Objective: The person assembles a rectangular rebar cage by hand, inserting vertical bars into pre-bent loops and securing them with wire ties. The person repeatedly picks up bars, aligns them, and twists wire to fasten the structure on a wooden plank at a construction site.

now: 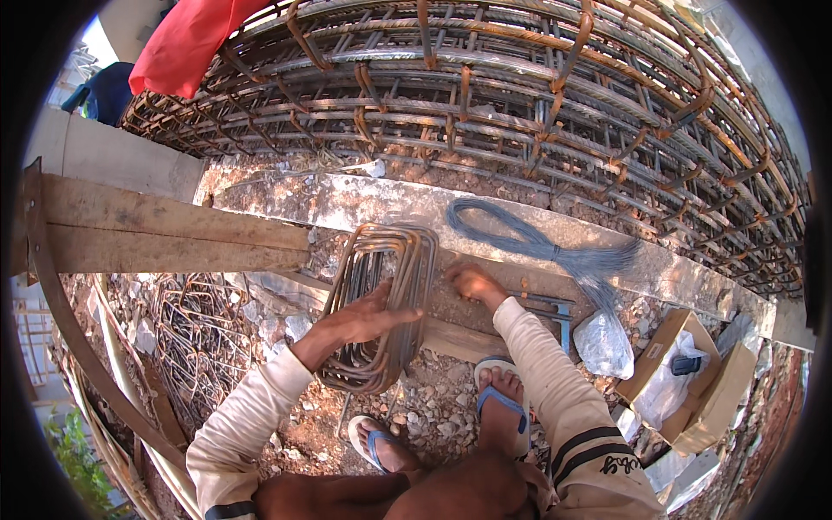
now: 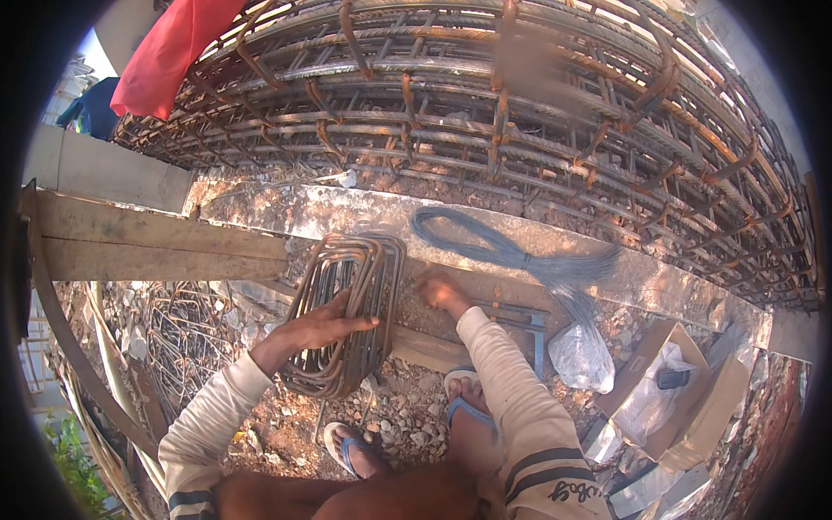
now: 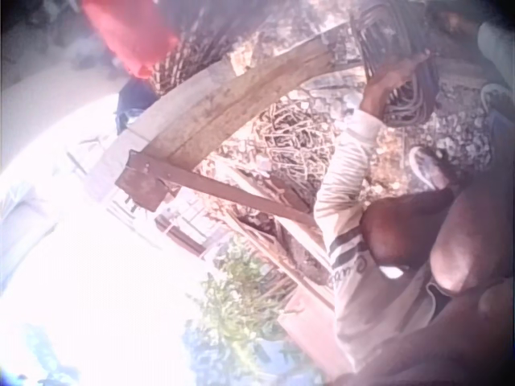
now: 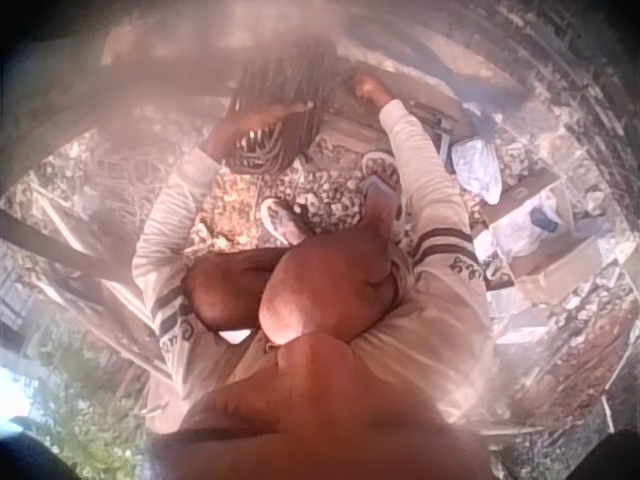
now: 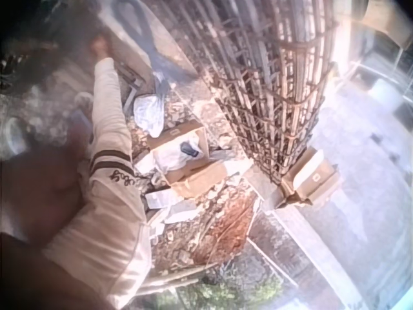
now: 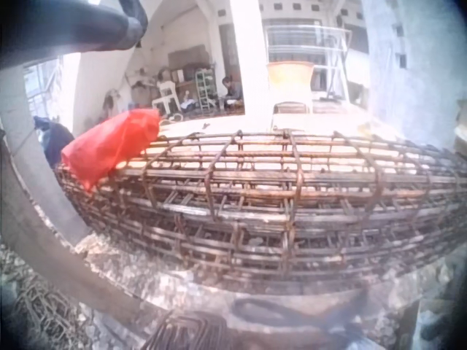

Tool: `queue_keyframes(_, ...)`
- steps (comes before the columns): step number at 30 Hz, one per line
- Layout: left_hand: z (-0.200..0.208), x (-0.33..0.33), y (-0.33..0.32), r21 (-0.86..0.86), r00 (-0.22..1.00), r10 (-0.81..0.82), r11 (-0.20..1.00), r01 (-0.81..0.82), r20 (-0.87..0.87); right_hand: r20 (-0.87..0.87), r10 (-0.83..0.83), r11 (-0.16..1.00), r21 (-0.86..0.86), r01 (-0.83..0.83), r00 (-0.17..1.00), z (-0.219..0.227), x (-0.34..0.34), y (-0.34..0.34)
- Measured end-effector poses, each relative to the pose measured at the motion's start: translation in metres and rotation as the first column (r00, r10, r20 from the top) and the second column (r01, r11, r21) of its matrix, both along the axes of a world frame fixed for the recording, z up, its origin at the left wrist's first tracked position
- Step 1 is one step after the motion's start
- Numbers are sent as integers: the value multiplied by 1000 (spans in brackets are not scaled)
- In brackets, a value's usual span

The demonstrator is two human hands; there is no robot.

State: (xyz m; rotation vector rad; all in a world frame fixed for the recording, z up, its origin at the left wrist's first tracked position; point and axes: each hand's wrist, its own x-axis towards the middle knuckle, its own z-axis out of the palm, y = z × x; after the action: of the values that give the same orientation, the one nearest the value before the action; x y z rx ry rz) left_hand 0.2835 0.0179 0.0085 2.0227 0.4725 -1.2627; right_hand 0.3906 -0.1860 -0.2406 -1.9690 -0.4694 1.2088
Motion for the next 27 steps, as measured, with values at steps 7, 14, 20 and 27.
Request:
queue_keyframes(7, 5, 3, -5, -20, 999, -26, 999, 25, -19, -118, -223, 955, 172, 241, 968, -7, 2, -19)
queue_keyframes(14, 19, 6, -7, 26, 1000, -26, 999, 26, -17, 521, -249, 968, 148, 200, 817, -5, -13, -51)
queue_keyframes(20, 15, 7, -3, 21, 999, -33, 999, 34, -31, 544, -70, 984, -98, 147, 836, 35, -26, -90)
queue_keyframes(27, 7, 2, 2, 9, 999, -38, 999, 38, -13, 514, -161, 976, -46, 215, 842, 39, -49, -101)
